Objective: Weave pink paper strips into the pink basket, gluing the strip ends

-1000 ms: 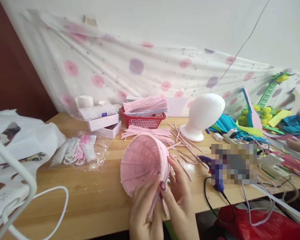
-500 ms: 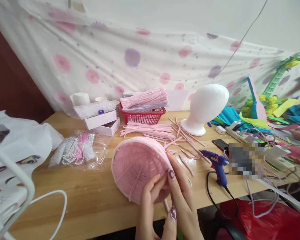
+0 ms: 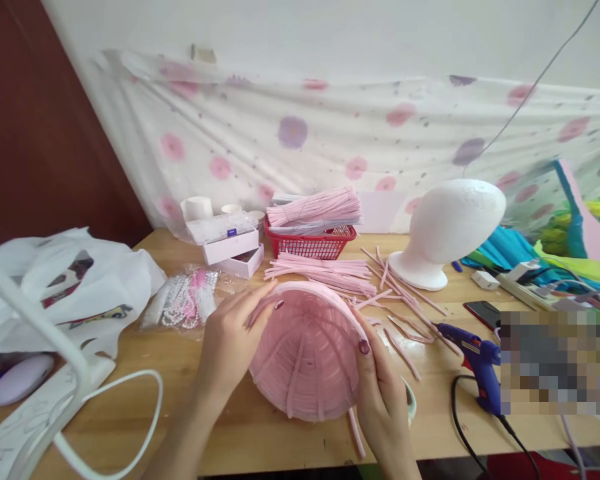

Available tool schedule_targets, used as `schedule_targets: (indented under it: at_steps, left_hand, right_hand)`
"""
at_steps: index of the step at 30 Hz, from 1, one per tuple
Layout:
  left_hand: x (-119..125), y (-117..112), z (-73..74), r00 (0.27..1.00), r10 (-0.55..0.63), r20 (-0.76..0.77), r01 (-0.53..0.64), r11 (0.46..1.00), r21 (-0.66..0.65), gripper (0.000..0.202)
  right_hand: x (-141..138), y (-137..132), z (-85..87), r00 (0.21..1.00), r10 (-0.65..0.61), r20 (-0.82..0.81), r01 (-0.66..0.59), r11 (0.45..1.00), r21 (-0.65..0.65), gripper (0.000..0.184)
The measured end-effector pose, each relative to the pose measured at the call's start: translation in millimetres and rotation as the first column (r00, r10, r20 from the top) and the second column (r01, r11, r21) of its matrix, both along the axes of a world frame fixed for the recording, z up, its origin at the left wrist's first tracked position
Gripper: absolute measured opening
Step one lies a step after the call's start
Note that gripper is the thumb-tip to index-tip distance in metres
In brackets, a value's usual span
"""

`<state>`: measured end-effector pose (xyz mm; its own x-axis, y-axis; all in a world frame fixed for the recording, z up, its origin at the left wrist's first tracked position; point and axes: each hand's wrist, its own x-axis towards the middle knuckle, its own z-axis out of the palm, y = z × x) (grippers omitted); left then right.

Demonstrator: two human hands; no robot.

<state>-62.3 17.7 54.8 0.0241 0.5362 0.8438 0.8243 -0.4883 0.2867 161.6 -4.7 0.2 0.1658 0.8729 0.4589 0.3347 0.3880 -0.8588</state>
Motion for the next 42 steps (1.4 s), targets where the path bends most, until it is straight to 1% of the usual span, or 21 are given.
schedule_targets:
  at_steps: [3, 5, 7, 11, 14, 16, 18, 20, 22, 24, 26, 28, 30, 32, 35, 37, 39, 42]
  left_hand:
    - [7.8, -0.9, -6.5, 0.998, 0.038, 0.04, -0.04, 0.998, 0.039, 0.016]
    - [11.6, -2.8, -8.3, 0.995, 0.068, 0.069, -0.072, 0.996, 0.06, 0.011]
    - [13.2, -3.7, -7.8, 0.993, 0.084, 0.084, -0.09, 0.993, 0.073, 0.008]
    - [12.0, -3.5, -5.0, 0.993, 0.084, 0.085, -0.091, 0.993, 0.081, 0.011]
    - [10.8, -5.4, -3.9, 0.992, 0.083, 0.097, -0.092, 0.991, 0.094, 0.014]
    - [11.4, -9.9, -3.2, 0.99, 0.087, 0.111, -0.099, 0.99, 0.104, 0.013]
    - [13.6, -17.6, -2.4, 0.986, 0.096, 0.134, -0.11, 0.988, 0.104, 0.01]
    - [16.9, -27.3, -2.8, 0.975, 0.115, 0.188, -0.13, 0.989, 0.073, 0.006]
    - [20.3, -36.7, -5.6, 0.952, 0.138, 0.273, -0.15, 0.988, 0.023, 0.004]
    - [23.1, -44.2, -11.2, 0.93, 0.143, 0.338, -0.149, 0.989, -0.01, 0.003]
    - [24.5, -49.3, -18.4, 0.924, 0.128, 0.361, -0.132, 0.991, -0.014, 0.004]
    - [24.4, -53.0, -24.4, 0.926, 0.111, 0.361, -0.118, 0.993, -0.003, 0.007]
    - [22.6, -56.5, -27.0, 0.929, 0.086, 0.36, -0.095, 0.995, 0.006, 0.008]
    - [20.1, -60.3, -25.0, 0.933, 0.044, 0.358, -0.051, 0.999, 0.01, 0.009]
    - [18.1, -67.1, -16.4, 0.925, 0.002, 0.38, 0.001, 1.0, -0.008, 0.009]
    - [19.7, -71.8, -9.5, 0.902, 0.018, 0.431, 0.005, 0.999, -0.053, 0.01]
    - [23.5, -75.9, -3.3, 0.87, 0.04, 0.492, 0.025, 0.992, -0.124, 0.021]
    - [29.6, -79.9, 3.8, 0.821, 0.027, 0.57, 0.102, 0.976, -0.194, 0.027]
  right_hand:
    - [-1.0, 1.8, -0.3, 1.0, -0.001, -0.016, 0.001, 1.0, 0.005, 0.048]
    - [-2.5, 2.4, 0.1, 1.0, 0.009, -0.03, -0.009, 1.0, 0.017, 0.047]
    - [-4.1, 2.7, 0.5, 0.999, 0.02, -0.036, -0.019, 0.999, 0.032, 0.045]
    - [-6.6, 2.7, 1.0, 1.0, 0.013, -0.024, -0.011, 0.998, 0.059, 0.043]
    - [-8.6, 2.6, 3.1, 1.0, -0.002, -0.02, 0.005, 0.995, 0.103, 0.04]
    - [-10.7, 2.4, 5.9, 0.999, -0.018, -0.03, 0.022, 0.99, 0.136, 0.036]
    - [-13.3, 1.7, 9.4, 0.994, -0.028, -0.108, 0.046, 0.985, 0.168, 0.029]
    - [-15.7, 0.4, 12.8, 0.97, -0.014, -0.244, 0.062, 0.979, 0.193, 0.017]
    - [-16.8, -1.3, 15.5, 0.943, 0.004, -0.332, 0.062, 0.98, 0.189, 0.008]
    - [-16.1, -3.4, 17.6, 0.945, 0.008, -0.328, 0.048, 0.985, 0.163, 0.009]
    - [-13.9, -5.5, 19.3, 0.954, 0.021, -0.3, 0.025, 0.989, 0.146, 0.009]
    - [-11.0, -7.6, 20.2, 0.956, 0.042, -0.291, 0.004, 0.988, 0.157, 0.007]
    - [-8.4, -9.9, 19.9, 0.959, 0.049, -0.279, 0.002, 0.984, 0.179, 0.005]
    - [-6.7, -12.5, 17.4, 0.965, 0.045, -0.258, 0.009, 0.979, 0.206, 0.005]
    - [-6.0, -17.2, 10.3, 0.97, 0.063, -0.233, -0.006, 0.971, 0.239, 0.008]
    - [-6.1, -20.4, 5.2, 0.97, 0.091, -0.225, -0.031, 0.966, 0.257, 0.012]
    - [-6.1, -23.3, 1.6, 0.968, 0.118, -0.222, -0.054, 0.96, 0.275, 0.015]
    - [-5.8, -26.8, 1.0, 0.963, 0.153, -0.22, -0.082, 0.95, 0.3, 0.021]
